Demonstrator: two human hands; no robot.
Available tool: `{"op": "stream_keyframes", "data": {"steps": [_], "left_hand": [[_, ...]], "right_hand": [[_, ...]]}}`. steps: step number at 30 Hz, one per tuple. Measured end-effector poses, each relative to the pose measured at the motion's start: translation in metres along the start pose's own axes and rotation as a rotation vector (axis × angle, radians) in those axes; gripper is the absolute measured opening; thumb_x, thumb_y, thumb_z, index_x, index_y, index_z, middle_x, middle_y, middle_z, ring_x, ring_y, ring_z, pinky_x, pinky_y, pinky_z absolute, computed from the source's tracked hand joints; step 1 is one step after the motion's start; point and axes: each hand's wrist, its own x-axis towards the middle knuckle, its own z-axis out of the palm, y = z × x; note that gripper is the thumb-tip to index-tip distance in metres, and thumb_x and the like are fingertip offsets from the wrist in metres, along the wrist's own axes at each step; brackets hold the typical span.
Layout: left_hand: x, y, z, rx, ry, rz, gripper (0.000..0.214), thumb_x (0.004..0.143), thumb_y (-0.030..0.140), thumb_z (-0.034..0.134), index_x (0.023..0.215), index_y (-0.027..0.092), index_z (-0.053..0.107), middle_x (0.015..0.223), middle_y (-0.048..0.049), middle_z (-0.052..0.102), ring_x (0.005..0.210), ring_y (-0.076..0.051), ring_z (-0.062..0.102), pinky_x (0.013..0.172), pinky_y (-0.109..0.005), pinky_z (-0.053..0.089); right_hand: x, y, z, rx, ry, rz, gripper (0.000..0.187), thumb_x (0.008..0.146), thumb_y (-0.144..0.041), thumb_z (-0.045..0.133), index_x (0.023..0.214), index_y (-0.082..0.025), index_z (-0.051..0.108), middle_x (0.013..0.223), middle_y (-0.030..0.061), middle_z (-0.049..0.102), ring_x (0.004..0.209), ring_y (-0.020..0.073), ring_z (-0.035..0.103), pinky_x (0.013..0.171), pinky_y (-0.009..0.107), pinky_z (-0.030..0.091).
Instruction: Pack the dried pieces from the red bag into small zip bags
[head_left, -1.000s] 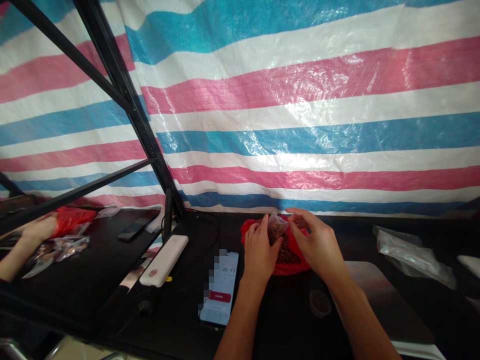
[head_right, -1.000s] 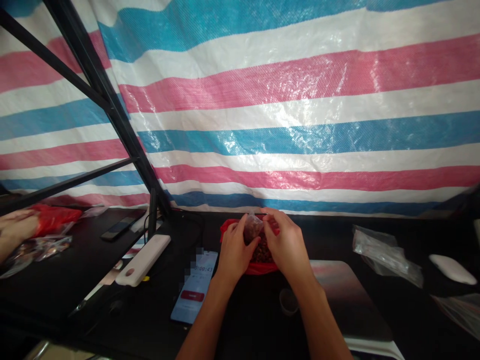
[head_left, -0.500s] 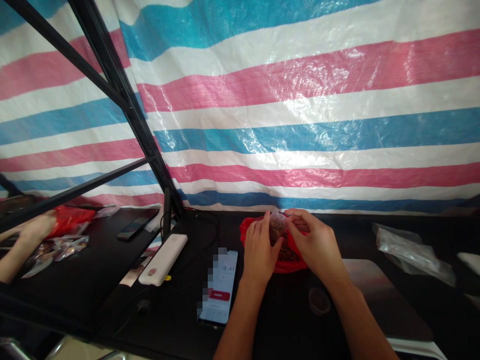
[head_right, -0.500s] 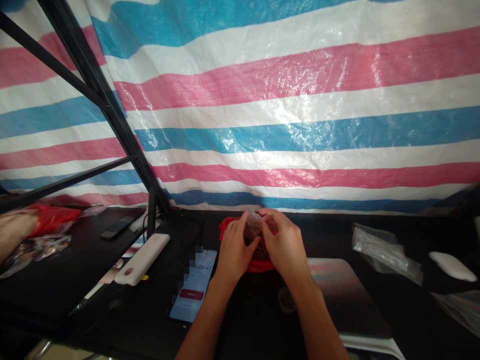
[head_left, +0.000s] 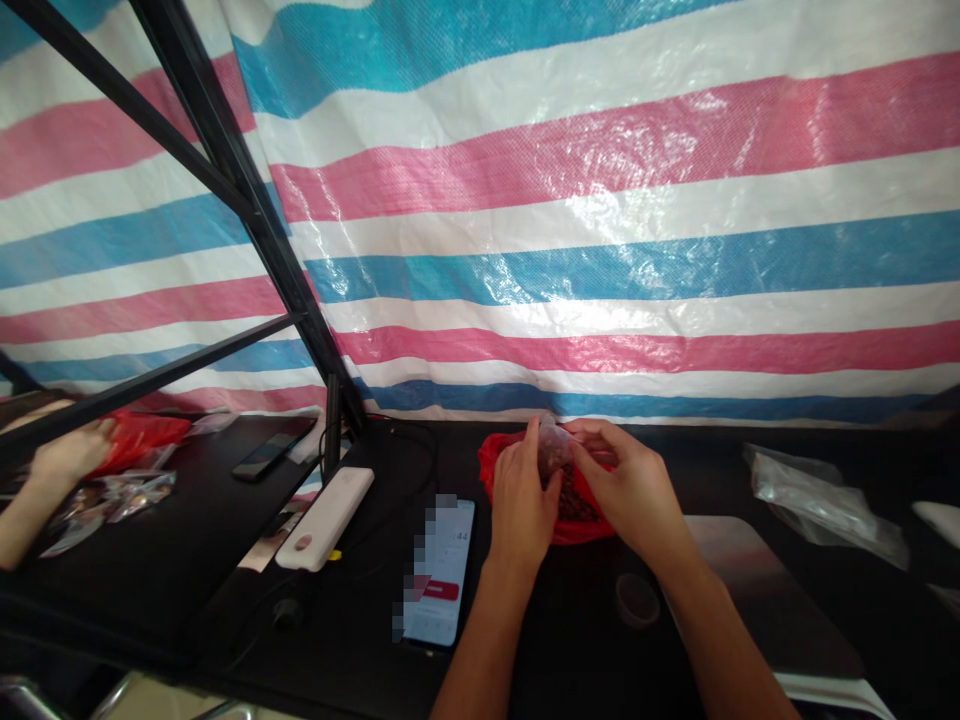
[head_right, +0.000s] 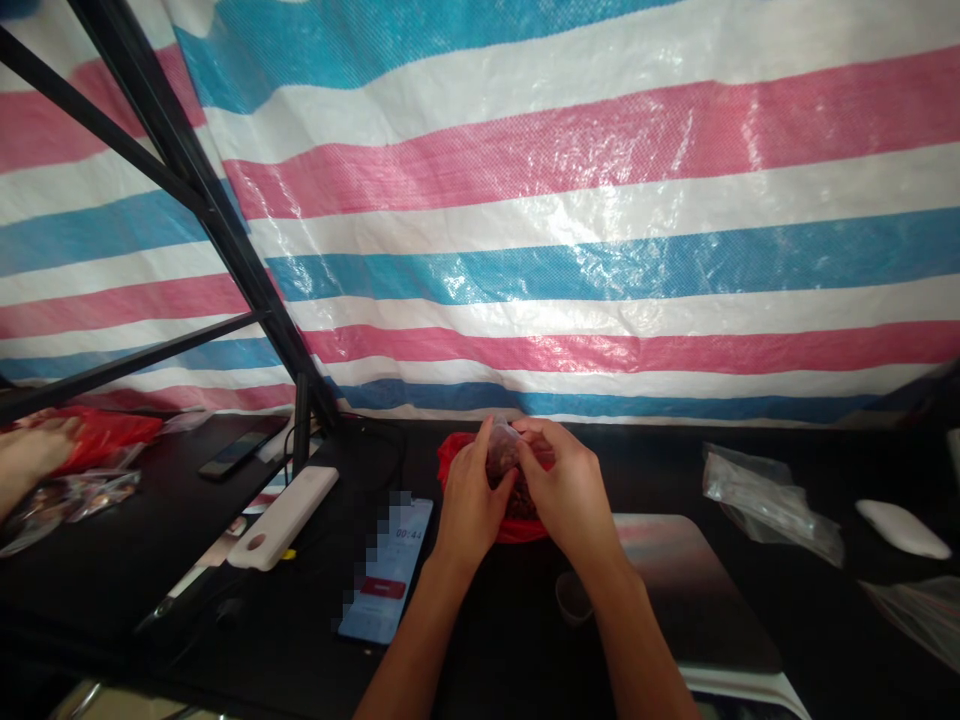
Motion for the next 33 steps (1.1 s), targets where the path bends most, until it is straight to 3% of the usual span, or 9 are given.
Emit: {"op": "stream_keyframes", "data": {"steps": [12,18,23,29,33], "left_hand": [[-0.0005,-0.0001,-0.0001,0.003,0.033,0.031,0.080,0.091,0.016,0.066,0.160,0.027,0.027,0.148,-0.0110,0.057,0.138,-0.028,0.053,0.116,-0.048,0.041],[-0.0015,-0.0013,0.0015,-0.015,0.000,0.051,0.081,0.090,0.014,0.066,0.160,0.026,0.027,0.139,-0.0097,0.064,0.130,-0.026,0.058,0.112,-0.045,0.044],[-0.0018,0.0001,0.0035,-0.084,0.029,0.031,0.081,0.090,0.014,0.066,0.160,0.028,0.027,0.150,-0.0097,0.056,0.139,-0.025,0.052,0.116,-0.043,0.041],[-0.0013,0.0022,0.0024,-0.126,0.028,-0.009,0.079,0.094,0.021,0.063,0.161,0.029,0.022,0.147,-0.0098,0.058,0.136,-0.025,0.054,0.113,-0.044,0.044],[-0.0011,0.0019,0.0027,-0.112,0.030,0.008,0.075,0.094,0.019,0.061,0.160,0.026,0.028,0.138,-0.0093,0.064,0.128,-0.024,0.058,0.112,-0.043,0.045]], "right_hand": [[0.0001,-0.0031,-0.0004,-0.022,0.013,-0.017,0.023,0.086,-0.038,0.061,0.099,-0.024,0.072,0.092,0.0052,0.078,0.078,0.0222,0.073,0.077,0.035,0.059],[-0.0005,-0.0028,-0.0013,-0.016,0.037,-0.002,0.022,0.086,-0.038,0.061,0.098,-0.024,0.073,0.089,0.0045,0.077,0.075,0.0204,0.071,0.075,0.033,0.058],[-0.0002,-0.0018,-0.0018,0.000,0.044,-0.002,0.024,0.086,-0.040,0.061,0.099,-0.023,0.073,0.089,0.0052,0.077,0.074,0.0206,0.071,0.073,0.033,0.058],[-0.0003,-0.0032,-0.0033,-0.013,0.043,-0.022,0.025,0.087,-0.040,0.061,0.101,-0.023,0.074,0.088,0.0050,0.076,0.074,0.0204,0.071,0.075,0.034,0.058],[-0.0008,-0.0037,-0.0042,-0.024,0.045,-0.028,0.024,0.088,-0.039,0.061,0.102,-0.023,0.074,0.087,0.0047,0.075,0.073,0.0201,0.070,0.077,0.034,0.058]]}}
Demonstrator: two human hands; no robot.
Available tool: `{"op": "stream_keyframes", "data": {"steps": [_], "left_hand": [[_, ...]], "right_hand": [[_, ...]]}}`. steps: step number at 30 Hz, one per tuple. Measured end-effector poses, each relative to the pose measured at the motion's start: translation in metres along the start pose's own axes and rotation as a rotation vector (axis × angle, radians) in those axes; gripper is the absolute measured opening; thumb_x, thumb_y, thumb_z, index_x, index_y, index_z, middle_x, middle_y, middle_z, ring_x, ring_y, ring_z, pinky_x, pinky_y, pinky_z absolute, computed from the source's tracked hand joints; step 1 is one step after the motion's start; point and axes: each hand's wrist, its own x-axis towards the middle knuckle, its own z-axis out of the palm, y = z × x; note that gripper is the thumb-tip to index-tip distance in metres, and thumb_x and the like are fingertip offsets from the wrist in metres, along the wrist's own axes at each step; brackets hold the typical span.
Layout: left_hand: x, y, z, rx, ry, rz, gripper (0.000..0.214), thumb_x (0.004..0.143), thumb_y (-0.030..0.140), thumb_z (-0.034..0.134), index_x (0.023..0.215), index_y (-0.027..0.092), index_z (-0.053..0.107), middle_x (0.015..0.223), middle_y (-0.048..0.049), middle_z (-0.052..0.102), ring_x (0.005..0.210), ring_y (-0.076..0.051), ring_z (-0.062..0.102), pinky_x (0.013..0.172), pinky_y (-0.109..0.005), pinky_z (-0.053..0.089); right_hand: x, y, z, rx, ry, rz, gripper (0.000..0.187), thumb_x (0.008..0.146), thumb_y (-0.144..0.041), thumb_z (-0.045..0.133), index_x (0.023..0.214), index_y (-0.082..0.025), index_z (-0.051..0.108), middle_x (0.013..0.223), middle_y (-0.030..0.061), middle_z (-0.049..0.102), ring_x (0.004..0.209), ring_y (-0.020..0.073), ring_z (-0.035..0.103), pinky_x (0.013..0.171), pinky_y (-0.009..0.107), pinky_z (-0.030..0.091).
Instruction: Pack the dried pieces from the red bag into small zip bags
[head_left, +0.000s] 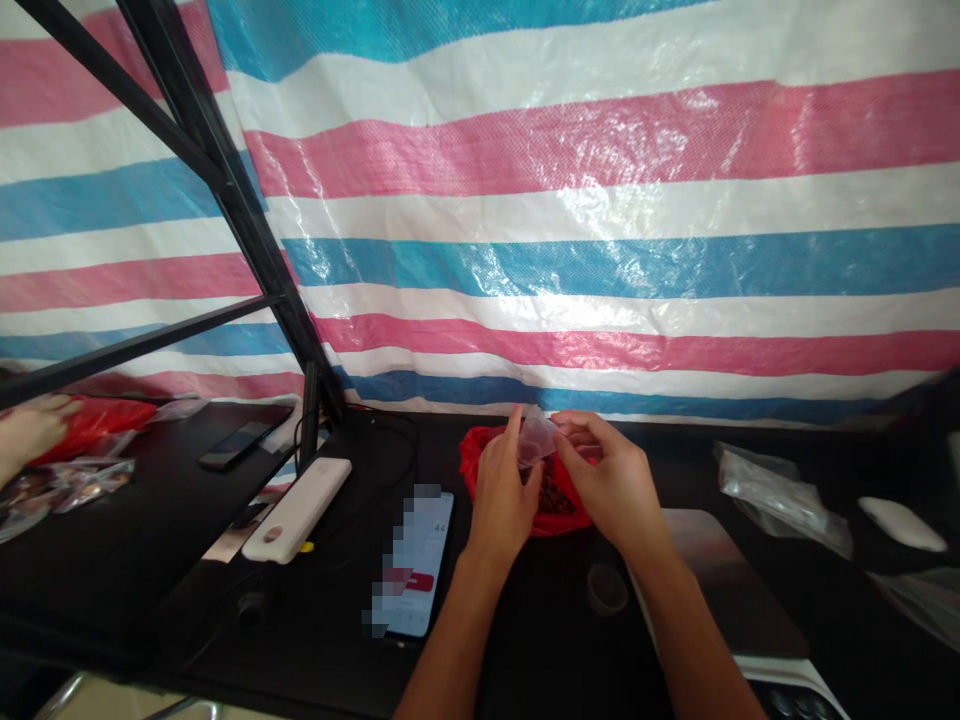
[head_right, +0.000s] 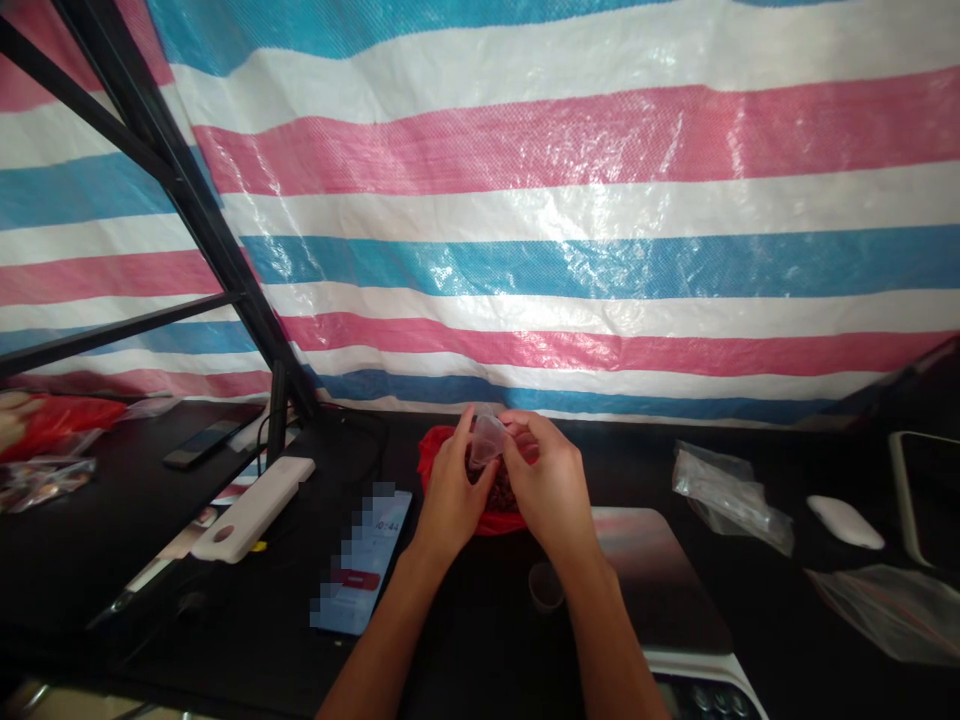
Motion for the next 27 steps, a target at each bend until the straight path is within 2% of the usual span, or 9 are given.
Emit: {"op": "stream_keyframes", "data": {"steps": [4,7,11,15,18,23,27], "left_hand": [[0.001,0.000,-0.001,0.004,0.021,0.008,0.069,0.094,0.018,0.061,0.157,0.026,0.034,0.134,-0.0087,0.066,0.126,-0.024,0.059,0.111,-0.042,0.045],[0.001,-0.001,-0.002,0.037,0.028,0.010,0.065,0.094,0.016,0.060,0.155,0.025,0.038,0.122,-0.0073,0.071,0.119,-0.024,0.062,0.109,-0.043,0.046],[0.001,-0.003,-0.002,0.072,0.027,0.048,0.063,0.094,0.015,0.059,0.153,0.026,0.040,0.135,-0.0085,0.066,0.125,-0.025,0.060,0.111,-0.044,0.045],[0.001,-0.005,-0.002,0.106,0.051,0.043,0.057,0.094,0.012,0.057,0.148,0.025,0.046,0.125,-0.0079,0.070,0.117,-0.024,0.064,0.108,-0.043,0.047],[0.002,-0.006,-0.002,0.106,0.085,0.081,0.055,0.093,0.012,0.059,0.146,0.024,0.048,0.130,-0.0088,0.069,0.117,-0.024,0.064,0.106,-0.042,0.048],[0.002,-0.004,-0.005,0.095,0.138,0.145,0.054,0.095,0.018,0.061,0.147,0.022,0.046,0.125,-0.0094,0.070,0.116,-0.025,0.064,0.104,-0.044,0.050],[0.002,0.007,-0.012,0.109,0.172,0.277,0.058,0.095,0.030,0.066,0.148,0.023,0.044,0.136,-0.0116,0.064,0.126,-0.027,0.060,0.109,-0.045,0.046]], "right_hand": [[0.000,0.001,0.000,-0.009,0.003,0.000,0.023,0.088,-0.036,0.061,0.101,-0.023,0.074,0.086,0.0039,0.074,0.074,0.0194,0.069,0.077,0.033,0.058],[0.000,0.001,0.000,-0.005,0.001,0.004,0.023,0.088,-0.037,0.061,0.102,-0.023,0.073,0.086,0.0041,0.074,0.074,0.0195,0.069,0.076,0.033,0.057],[-0.001,-0.001,0.000,-0.005,-0.009,-0.001,0.022,0.088,-0.035,0.061,0.101,-0.023,0.073,0.086,0.0044,0.075,0.074,0.0199,0.069,0.077,0.034,0.057],[-0.001,-0.001,0.000,-0.015,-0.013,-0.016,0.022,0.088,-0.034,0.061,0.102,-0.023,0.073,0.090,0.0044,0.076,0.076,0.0198,0.070,0.080,0.034,0.056],[-0.001,0.000,-0.002,-0.052,-0.009,-0.051,0.021,0.091,-0.032,0.058,0.102,-0.024,0.074,0.096,0.0048,0.077,0.077,0.0193,0.069,0.080,0.033,0.055],[-0.001,0.005,-0.013,-0.190,-0.001,-0.086,0.026,0.094,-0.031,0.053,0.100,-0.026,0.078,0.104,0.0054,0.076,0.081,0.0199,0.069,0.077,0.033,0.053],[0.005,0.015,-0.032,-0.197,-0.008,-0.068,0.031,0.092,-0.032,0.051,0.107,-0.026,0.078,0.105,0.0062,0.075,0.082,0.0196,0.070,0.079,0.033,0.054]]}}
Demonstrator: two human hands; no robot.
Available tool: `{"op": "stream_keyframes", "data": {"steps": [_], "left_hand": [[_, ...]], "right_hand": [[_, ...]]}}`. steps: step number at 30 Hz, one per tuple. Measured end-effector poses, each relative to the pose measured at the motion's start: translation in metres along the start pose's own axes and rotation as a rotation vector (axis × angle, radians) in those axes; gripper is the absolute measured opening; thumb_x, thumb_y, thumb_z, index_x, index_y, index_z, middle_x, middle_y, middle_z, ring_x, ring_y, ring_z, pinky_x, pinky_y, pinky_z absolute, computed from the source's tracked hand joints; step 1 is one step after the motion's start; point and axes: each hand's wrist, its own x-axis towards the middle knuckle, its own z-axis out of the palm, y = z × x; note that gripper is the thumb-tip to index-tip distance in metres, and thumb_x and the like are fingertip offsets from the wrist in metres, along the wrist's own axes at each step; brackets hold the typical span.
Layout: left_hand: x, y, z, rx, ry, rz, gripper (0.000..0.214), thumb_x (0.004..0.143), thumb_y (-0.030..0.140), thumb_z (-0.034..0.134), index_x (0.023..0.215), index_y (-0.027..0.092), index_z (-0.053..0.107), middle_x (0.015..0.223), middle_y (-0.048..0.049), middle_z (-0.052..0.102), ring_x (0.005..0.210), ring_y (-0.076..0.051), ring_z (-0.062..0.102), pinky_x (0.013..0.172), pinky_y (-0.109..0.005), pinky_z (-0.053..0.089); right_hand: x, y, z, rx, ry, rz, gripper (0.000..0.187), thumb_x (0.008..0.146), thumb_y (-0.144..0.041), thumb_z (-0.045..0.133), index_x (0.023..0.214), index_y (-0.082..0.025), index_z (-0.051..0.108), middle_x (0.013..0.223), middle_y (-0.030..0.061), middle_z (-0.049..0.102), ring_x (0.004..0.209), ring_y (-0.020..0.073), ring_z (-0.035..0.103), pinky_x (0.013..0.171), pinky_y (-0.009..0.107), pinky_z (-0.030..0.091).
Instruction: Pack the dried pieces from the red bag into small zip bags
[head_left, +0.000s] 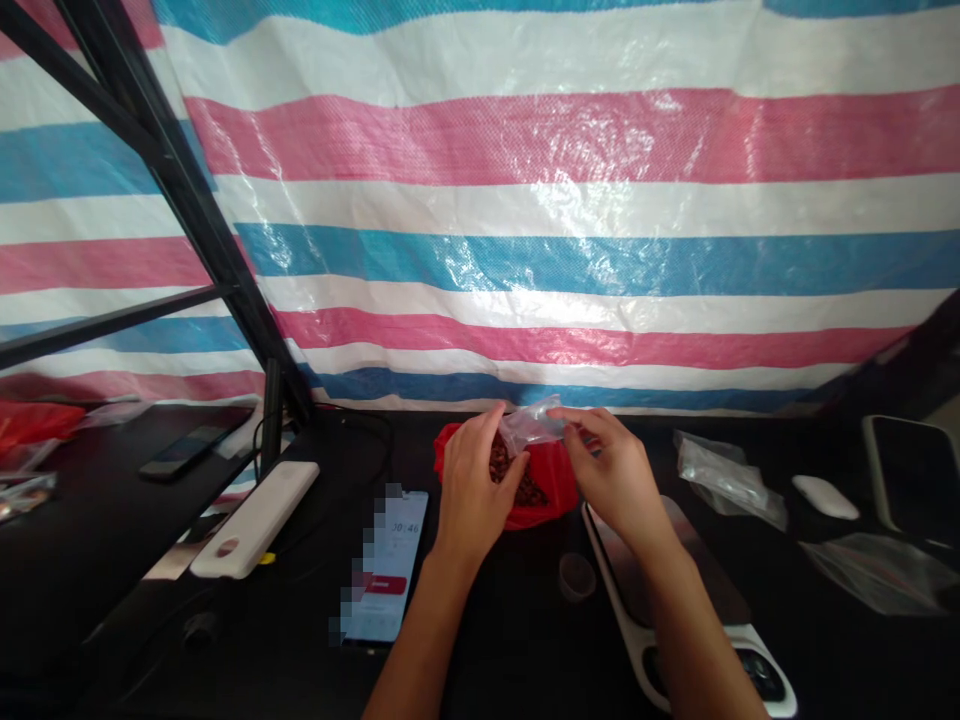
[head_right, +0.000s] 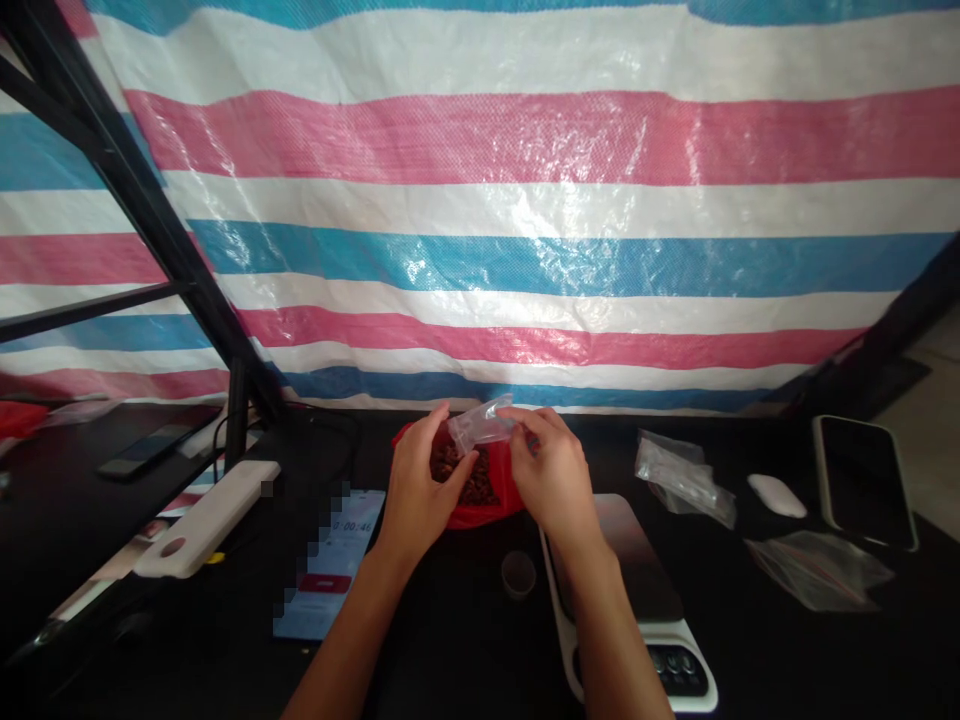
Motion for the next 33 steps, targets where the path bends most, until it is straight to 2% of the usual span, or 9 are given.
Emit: {"op": "stream_keyframes", "data": {"steps": [6,9,13,17,21,25,28,31,33], "left_hand": [[0.004,0.008,-0.011,0.085,0.234,0.011,0.035,0.099,0.022,0.054,0.133,0.020,0.056,0.124,-0.0127,0.065,0.119,-0.026,0.060,0.105,-0.043,0.047],[0.003,0.005,-0.017,0.196,0.333,-0.126,0.031,0.097,0.018,0.050,0.126,0.016,0.060,0.114,-0.0139,0.065,0.111,-0.028,0.060,0.101,-0.046,0.049],[0.001,-0.002,-0.026,0.407,0.173,-0.366,0.036,0.094,0.022,0.053,0.128,0.013,0.063,0.116,-0.0182,0.061,0.113,-0.035,0.059,0.097,-0.049,0.050],[-0.003,-0.004,-0.030,0.536,-0.154,-0.516,0.049,0.095,0.029,0.056,0.141,0.011,0.055,0.117,-0.0216,0.063,0.111,-0.039,0.060,0.091,-0.051,0.051],[-0.004,-0.003,-0.029,0.417,-0.307,-0.549,0.057,0.093,0.016,0.052,0.149,0.016,0.045,0.117,-0.0186,0.067,0.109,-0.036,0.064,0.095,-0.049,0.050],[-0.003,-0.009,-0.023,0.167,-0.257,-0.505,0.063,0.085,0.001,0.048,0.147,0.016,0.047,0.123,-0.0152,0.067,0.113,-0.030,0.066,0.101,-0.044,0.050],[-0.001,-0.017,-0.020,0.033,-0.172,-0.441,0.063,0.079,-0.005,0.047,0.137,0.017,0.056,0.118,-0.0119,0.069,0.111,-0.026,0.067,0.103,-0.042,0.050],[0.003,-0.022,-0.019,-0.108,-0.072,-0.383,0.053,0.078,-0.006,0.046,0.121,0.020,0.064,0.112,-0.0080,0.071,0.107,-0.023,0.068,0.102,-0.039,0.051],[0.006,-0.023,-0.019,-0.198,-0.014,-0.383,0.046,0.081,-0.004,0.047,0.113,0.022,0.067,0.110,-0.0059,0.072,0.105,-0.021,0.068,0.100,-0.038,0.052]], "right_hand": [[0.006,0.051,-0.053,-0.183,0.183,0.315,0.043,0.086,-0.039,0.052,0.116,-0.019,0.077,0.094,0.0108,0.077,0.082,0.0263,0.071,0.078,0.038,0.054],[-0.001,0.079,-0.075,-0.472,0.073,0.423,0.043,0.085,-0.032,0.049,0.114,-0.020,0.078,0.089,0.0118,0.075,0.085,0.0310,0.072,0.082,0.043,0.053],[-0.012,0.087,-0.083,-0.686,0.032,0.440,0.053,0.089,-0.036,0.046,0.135,-0.019,0.069,0.108,0.0210,0.069,0.101,0.0401,0.069,0.085,0.053,0.054],[-0.011,0.064,-0.063,-0.585,0.142,0.352,0.055,0.093,-0.042,0.046,0.139,-0.018,0.062,0.123,0.0240,0.061,0.112,0.0425,0.063,0.088,0.055,0.053],[-0.014,0.032,-0.016,-0.228,-0.102,0.199,0.052,0.092,-0.051,0.054,0.134,-0.021,0.062,0.121,0.0141,0.065,0.109,0.0305,0.067,0.091,0.044,0.055],[-0.021,0.005,0.020,-0.328,-0.270,0.133,0.053,0.089,-0.034,0.063,0.141,-0.032,0.055,0.140,0.0104,0.053,0.105,0.0271,0.069,0.079,0.038,0.057],[-0.018,0.005,0.025,-0.413,-0.353,0.112,0.042,0.086,-0.008,0.050,0.115,-0.030,0.072,0.126,0.0076,0.059,0.089,0.0216,0.069,0.073,0.034,0.055],[-0.010,0.020,0.020,-0.325,-0.306,0.025,0.041,0.078,0.001,0.046,0.089,-0.025,0.076,0.115,0.0076,0.061,0.095,0.0217,0.067,0.086,0.035,0.055],[-0.006,0.029,0.018,-0.256,-0.218,-0.044,0.045,0.074,0.003,0.045,0.092,-0.023,0.078,0.111,0.0088,0.060,0.102,0.0233,0.064,0.097,0.039,0.053]]}}
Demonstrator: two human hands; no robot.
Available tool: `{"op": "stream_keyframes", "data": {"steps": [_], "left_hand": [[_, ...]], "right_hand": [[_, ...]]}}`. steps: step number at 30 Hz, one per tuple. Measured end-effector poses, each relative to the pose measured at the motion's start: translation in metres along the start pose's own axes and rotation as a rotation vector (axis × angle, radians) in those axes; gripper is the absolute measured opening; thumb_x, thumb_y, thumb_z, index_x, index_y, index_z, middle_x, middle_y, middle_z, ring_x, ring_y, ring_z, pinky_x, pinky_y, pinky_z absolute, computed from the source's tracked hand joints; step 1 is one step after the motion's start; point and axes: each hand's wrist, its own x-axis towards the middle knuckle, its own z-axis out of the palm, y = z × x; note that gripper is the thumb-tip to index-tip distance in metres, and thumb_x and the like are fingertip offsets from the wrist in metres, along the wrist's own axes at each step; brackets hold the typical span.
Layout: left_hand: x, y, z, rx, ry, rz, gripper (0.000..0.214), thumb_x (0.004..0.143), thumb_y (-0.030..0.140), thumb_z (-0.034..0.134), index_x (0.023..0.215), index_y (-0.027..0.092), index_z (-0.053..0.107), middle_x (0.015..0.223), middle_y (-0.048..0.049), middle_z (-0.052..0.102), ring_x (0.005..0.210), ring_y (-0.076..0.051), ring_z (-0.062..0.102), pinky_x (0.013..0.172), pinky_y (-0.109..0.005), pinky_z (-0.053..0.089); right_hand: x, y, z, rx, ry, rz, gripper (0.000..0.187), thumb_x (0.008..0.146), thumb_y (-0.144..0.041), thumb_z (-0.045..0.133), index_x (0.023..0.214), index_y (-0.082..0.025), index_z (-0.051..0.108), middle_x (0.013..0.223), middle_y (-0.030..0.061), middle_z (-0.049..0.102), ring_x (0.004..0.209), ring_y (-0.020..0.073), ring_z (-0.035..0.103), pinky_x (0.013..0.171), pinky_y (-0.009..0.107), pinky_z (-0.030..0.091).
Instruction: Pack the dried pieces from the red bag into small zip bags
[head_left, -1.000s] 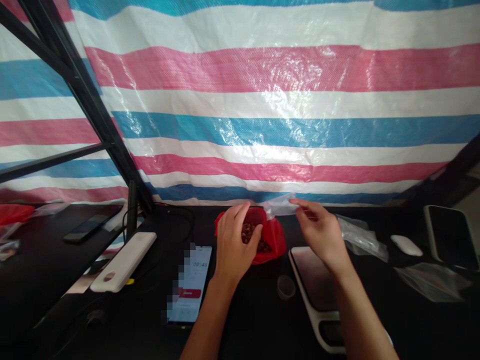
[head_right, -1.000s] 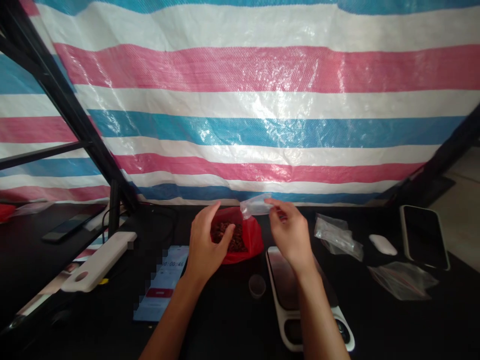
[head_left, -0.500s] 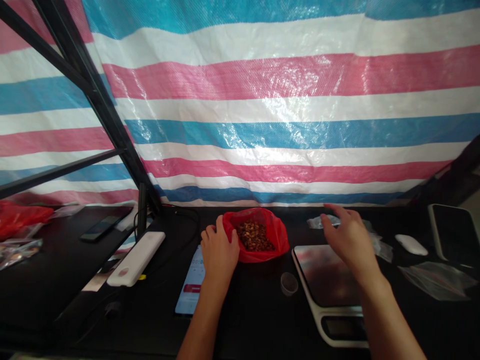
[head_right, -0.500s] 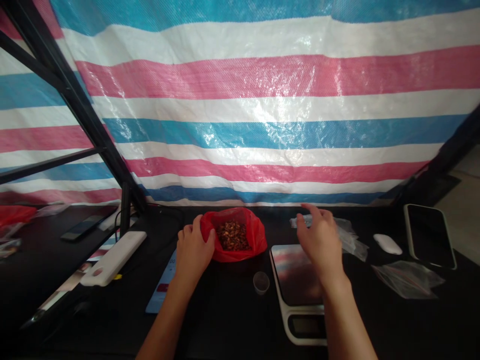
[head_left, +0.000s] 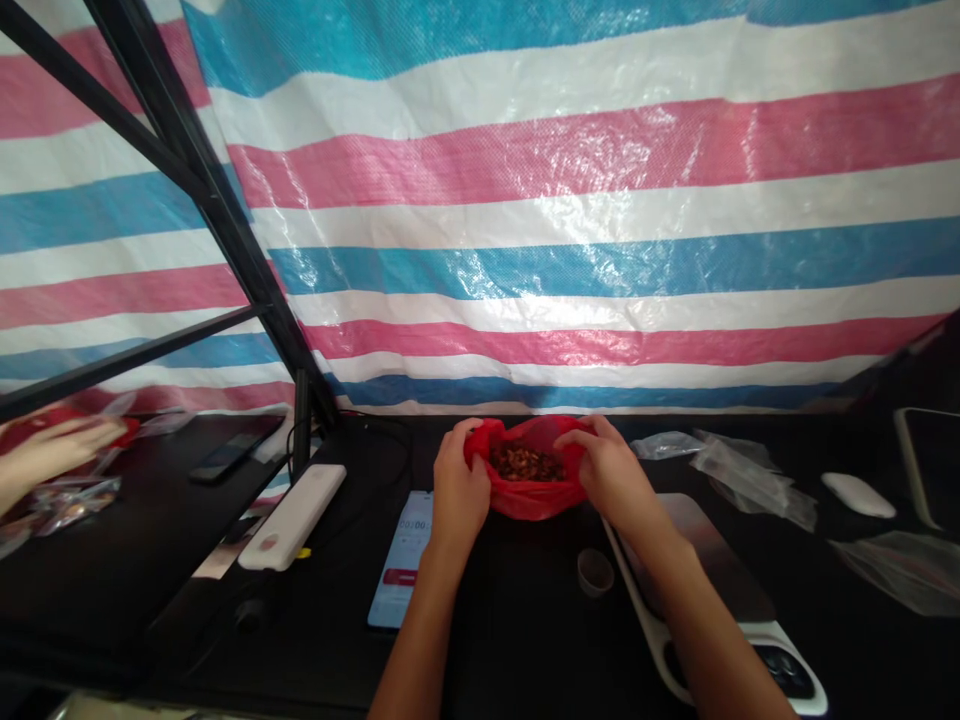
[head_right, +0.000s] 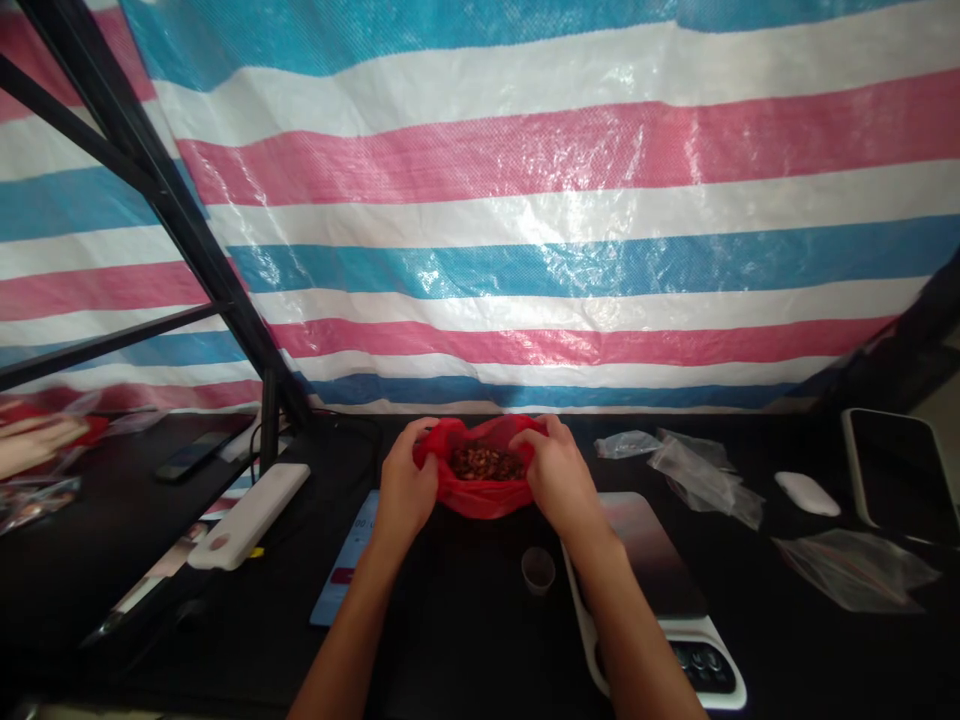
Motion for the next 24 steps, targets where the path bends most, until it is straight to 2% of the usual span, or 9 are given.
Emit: {"op": "stream_keyframes", "data": {"steps": [4,7,13,16,20,24], "left_hand": [[0.003,0.004,0.000,-0.120,0.124,0.009,0.031,0.087,0.005,0.051,0.108,0.021,0.067,0.109,-0.0062,0.071,0.104,-0.021,0.068,0.099,-0.038,0.053],[0.000,0.008,-0.001,-0.041,0.201,0.074,0.031,0.088,0.005,0.050,0.109,0.021,0.066,0.112,-0.0072,0.068,0.108,-0.021,0.066,0.102,-0.037,0.052],[-0.012,0.012,0.000,0.275,-0.003,-0.008,0.044,0.088,0.004,0.051,0.128,0.018,0.061,0.115,-0.0113,0.062,0.107,-0.024,0.067,0.100,-0.039,0.054],[-0.015,0.013,0.001,0.320,-0.005,-0.026,0.046,0.087,0.001,0.047,0.126,0.017,0.063,0.112,-0.0117,0.064,0.107,-0.025,0.066,0.099,-0.040,0.054],[-0.016,0.021,-0.003,0.394,0.062,-0.048,0.044,0.086,-0.001,0.042,0.116,0.016,0.069,0.110,-0.0127,0.067,0.107,-0.027,0.064,0.098,-0.042,0.053],[-0.020,0.032,-0.005,0.586,0.072,-0.063,0.041,0.089,0.007,0.049,0.123,0.019,0.069,0.117,-0.0146,0.065,0.111,-0.033,0.059,0.098,-0.050,0.049]], "right_hand": [[0.003,0.005,0.000,0.083,0.132,-0.098,0.057,0.076,0.001,0.043,0.118,-0.021,0.075,0.113,0.0099,0.060,0.110,0.0241,0.061,0.107,0.042,0.049],[0.002,0.003,0.001,0.117,0.161,-0.119,0.061,0.080,-0.002,0.042,0.132,-0.020,0.068,0.126,0.0117,0.057,0.121,0.0248,0.058,0.112,0.043,0.047],[-0.006,0.005,0.004,0.077,-0.096,-0.036,0.065,0.079,-0.002,0.043,0.136,-0.024,0.065,0.133,0.0110,0.059,0.124,0.0259,0.059,0.114,0.048,0.047],[-0.007,0.004,0.002,0.094,-0.080,-0.021,0.068,0.079,-0.003,0.042,0.140,-0.025,0.060,0.143,0.0104,0.055,0.130,0.0259,0.058,0.115,0.047,0.046],[-0.007,0.003,0.000,0.129,-0.089,-0.012,0.066,0.081,-0.005,0.041,0.144,-0.020,0.056,0.150,0.0119,0.050,0.135,0.0250,0.056,0.118,0.043,0.042],[-0.011,0.004,-0.014,0.220,-0.145,-0.049,0.054,0.095,-0.022,0.044,0.148,-0.024,0.053,0.150,0.0097,0.054,0.137,0.0233,0.055,0.120,0.043,0.039]]}}
